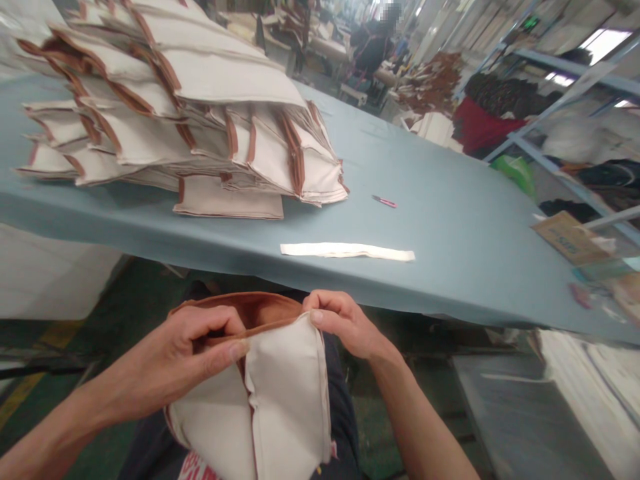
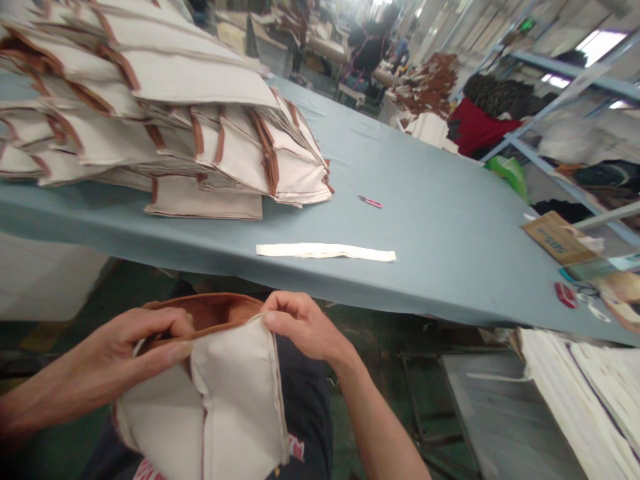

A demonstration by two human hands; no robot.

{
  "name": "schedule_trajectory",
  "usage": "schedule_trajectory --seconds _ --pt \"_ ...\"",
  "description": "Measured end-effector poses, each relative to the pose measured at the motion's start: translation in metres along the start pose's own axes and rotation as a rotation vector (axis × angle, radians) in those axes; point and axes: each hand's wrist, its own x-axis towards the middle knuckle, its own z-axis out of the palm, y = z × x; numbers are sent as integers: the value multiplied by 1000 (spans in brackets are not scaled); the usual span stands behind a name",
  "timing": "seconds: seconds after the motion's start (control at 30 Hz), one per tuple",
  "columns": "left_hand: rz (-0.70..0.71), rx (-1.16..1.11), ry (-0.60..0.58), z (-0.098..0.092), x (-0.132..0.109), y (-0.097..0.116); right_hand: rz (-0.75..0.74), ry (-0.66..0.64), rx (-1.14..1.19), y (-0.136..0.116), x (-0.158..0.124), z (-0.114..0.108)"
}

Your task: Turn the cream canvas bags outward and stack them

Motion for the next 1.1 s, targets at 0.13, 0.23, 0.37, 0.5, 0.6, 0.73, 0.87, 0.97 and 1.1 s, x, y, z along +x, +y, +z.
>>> schedule_trajectory --seconds 0.13,0.23,0.37,0.5,0.6,0.73,0.87,0.97,1.1 --pt "7 -3 3 -1 -1 0 -1 -1 -1 0 0 0" --pt "5 6 7 -1 -1 -1 -6 -8 -5 1 0 0" --pt "22 -3 18 0 -1 -2 13 -1 -1 4 1 0" --pt "26 -8 20 2 -2 -5 33 10 6 8 1 0" --pt "9 -11 19 3 -2 -6 46 18 2 11 2 -1" --pt "-23 8 31 3 0 -4 53 24 6 15 4 -1" --pt "-42 16 49 5 4 -5 59 33 29 19 5 -1" --pt "-56 -6 70 9 7 -10 65 36 45 22 5 -2" --pt "-76 -43 106 14 7 -20 69 48 62 26 6 -3"
